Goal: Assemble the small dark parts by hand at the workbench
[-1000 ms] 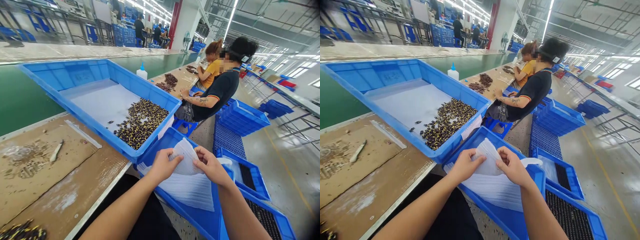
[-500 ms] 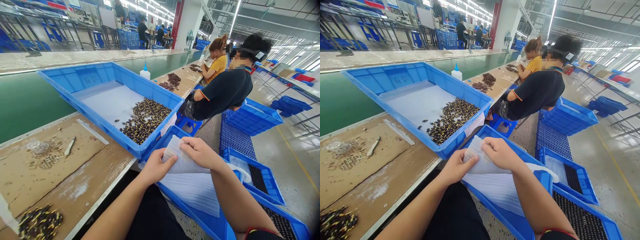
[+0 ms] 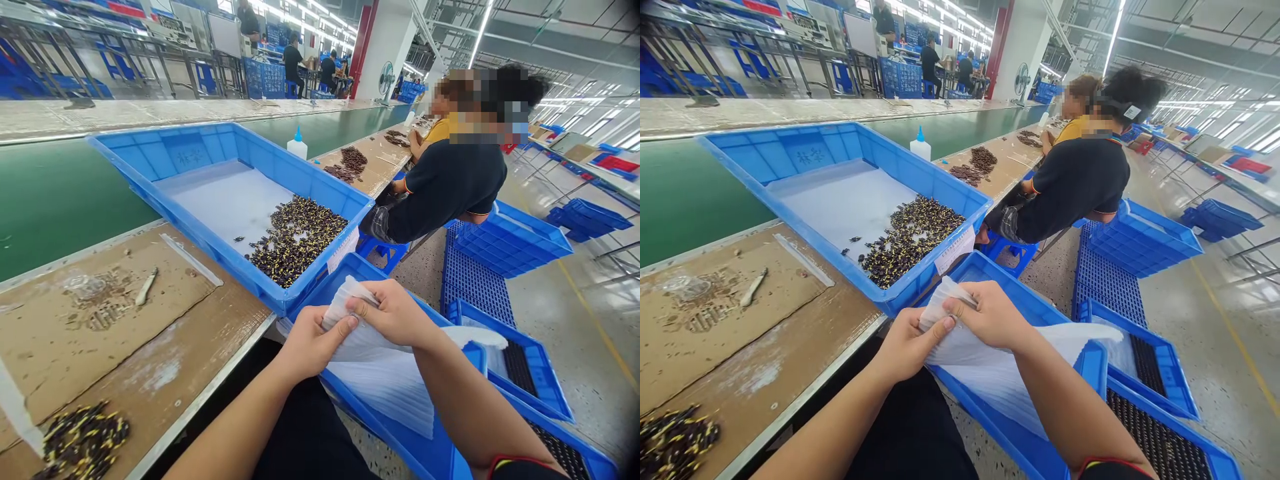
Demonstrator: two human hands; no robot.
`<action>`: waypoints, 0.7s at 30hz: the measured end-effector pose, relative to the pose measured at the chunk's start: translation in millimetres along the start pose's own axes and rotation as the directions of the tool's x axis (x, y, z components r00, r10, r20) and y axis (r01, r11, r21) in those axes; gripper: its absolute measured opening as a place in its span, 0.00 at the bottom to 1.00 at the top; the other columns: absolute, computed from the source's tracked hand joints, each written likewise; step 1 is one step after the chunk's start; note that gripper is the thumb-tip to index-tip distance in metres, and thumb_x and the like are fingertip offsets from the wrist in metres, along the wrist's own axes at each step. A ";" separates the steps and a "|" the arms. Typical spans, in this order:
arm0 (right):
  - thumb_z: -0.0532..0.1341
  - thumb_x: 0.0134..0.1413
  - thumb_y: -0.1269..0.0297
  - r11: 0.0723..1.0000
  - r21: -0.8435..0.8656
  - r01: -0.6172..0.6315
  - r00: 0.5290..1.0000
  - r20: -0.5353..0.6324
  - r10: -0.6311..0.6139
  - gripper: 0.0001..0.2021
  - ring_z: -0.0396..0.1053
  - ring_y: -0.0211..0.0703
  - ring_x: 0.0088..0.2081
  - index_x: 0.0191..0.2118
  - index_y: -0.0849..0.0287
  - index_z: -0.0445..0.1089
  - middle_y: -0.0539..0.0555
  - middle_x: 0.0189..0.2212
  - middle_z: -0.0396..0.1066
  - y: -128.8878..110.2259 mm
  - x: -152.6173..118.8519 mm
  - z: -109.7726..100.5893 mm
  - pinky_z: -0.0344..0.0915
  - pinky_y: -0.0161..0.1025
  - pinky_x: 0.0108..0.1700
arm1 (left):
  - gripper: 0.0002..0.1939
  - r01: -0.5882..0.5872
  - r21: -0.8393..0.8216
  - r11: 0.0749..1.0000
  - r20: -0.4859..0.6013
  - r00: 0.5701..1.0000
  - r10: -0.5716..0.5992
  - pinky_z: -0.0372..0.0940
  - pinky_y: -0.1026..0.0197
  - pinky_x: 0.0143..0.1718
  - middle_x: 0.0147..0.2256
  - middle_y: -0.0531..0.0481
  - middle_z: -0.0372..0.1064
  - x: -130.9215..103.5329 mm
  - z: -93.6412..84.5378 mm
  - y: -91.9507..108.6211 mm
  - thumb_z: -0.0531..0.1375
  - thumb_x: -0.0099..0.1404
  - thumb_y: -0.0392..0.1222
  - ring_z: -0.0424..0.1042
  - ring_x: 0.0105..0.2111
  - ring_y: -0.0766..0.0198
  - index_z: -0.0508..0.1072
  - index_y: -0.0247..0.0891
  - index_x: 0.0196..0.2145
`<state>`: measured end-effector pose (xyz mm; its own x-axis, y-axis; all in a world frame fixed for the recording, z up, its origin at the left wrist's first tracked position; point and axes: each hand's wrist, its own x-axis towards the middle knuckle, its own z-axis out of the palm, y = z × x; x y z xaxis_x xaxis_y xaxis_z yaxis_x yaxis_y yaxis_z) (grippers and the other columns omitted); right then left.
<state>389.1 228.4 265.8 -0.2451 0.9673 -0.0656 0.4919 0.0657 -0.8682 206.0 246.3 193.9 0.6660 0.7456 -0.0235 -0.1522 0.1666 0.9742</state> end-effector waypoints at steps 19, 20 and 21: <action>0.58 0.65 0.43 0.973 0.232 -0.007 0.987 -0.154 0.044 0.23 0.60 0.35 0.24 0.30 0.59 0.66 0.48 0.22 0.66 19.9 -0.7 10.3 0.57 0.34 0.28 | 0.21 -0.102 0.048 0.994 -0.121 0.987 0.107 0.60 0.65 0.32 0.27 0.48 0.70 -2.5 -1.7 -4.2 0.62 0.68 0.55 0.65 0.28 0.66 0.76 0.30 0.33; 0.58 0.64 0.42 0.984 0.178 0.006 0.990 -0.137 0.018 0.23 0.61 0.36 0.25 0.32 0.60 0.68 0.49 0.23 0.67 19.8 -1.7 5.5 0.58 0.34 0.29 | 0.21 -0.088 0.084 0.993 -0.126 0.987 0.098 0.61 0.65 0.32 0.28 0.48 0.70 -2.1 -4.0 -3.7 0.62 0.68 0.56 0.66 0.28 0.66 0.75 0.31 0.33; 0.60 0.63 0.43 0.991 0.131 0.018 0.995 -0.098 -0.005 0.22 0.63 0.36 0.26 0.34 0.60 0.69 0.49 0.25 0.69 19.4 -2.6 0.1 0.59 0.34 0.30 | 0.22 -0.085 0.125 0.989 -0.136 0.985 0.102 0.61 0.65 0.32 0.28 0.48 0.70 -1.8 -6.4 -3.2 0.60 0.69 0.56 0.66 0.29 0.66 0.75 0.31 0.33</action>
<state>399.2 227.1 249.1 -0.1640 0.9864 -0.0125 0.3734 0.0503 -0.9263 200.7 248.6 189.4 0.5412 0.8397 0.0459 -0.1161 0.0206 0.9930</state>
